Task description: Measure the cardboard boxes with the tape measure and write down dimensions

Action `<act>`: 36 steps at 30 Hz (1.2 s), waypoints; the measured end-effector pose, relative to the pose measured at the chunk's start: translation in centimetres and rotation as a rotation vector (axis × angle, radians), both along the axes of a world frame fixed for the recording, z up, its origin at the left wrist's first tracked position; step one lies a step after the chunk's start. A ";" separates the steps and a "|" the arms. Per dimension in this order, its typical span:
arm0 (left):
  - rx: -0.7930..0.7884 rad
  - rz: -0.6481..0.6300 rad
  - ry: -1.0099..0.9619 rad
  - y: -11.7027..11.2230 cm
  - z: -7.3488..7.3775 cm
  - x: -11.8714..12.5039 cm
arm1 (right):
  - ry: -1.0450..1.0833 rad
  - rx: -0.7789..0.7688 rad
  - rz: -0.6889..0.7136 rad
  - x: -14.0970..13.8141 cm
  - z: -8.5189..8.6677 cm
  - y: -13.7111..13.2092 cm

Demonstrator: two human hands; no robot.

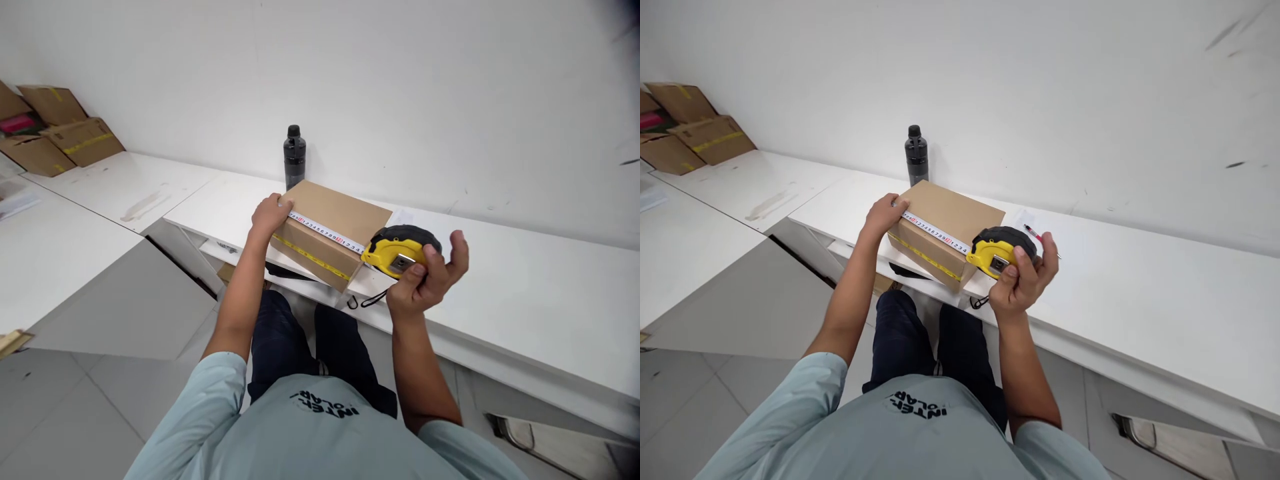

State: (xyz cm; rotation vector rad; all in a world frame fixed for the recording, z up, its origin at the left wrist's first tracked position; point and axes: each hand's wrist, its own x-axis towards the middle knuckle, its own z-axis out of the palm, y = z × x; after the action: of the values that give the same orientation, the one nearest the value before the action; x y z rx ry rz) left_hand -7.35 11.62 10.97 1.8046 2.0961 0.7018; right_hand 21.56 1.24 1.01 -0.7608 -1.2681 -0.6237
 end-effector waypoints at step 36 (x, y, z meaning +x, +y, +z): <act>0.032 0.034 0.013 0.0 0.3 0.4 | 0.232 -0.035 -0.070 -0.7 -1.7 0.9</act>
State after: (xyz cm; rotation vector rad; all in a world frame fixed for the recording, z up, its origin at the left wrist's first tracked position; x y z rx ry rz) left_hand -6.99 11.59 11.28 1.7996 2.1402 0.7379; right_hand 20.83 2.16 -0.72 -0.8831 -1.0455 -0.5533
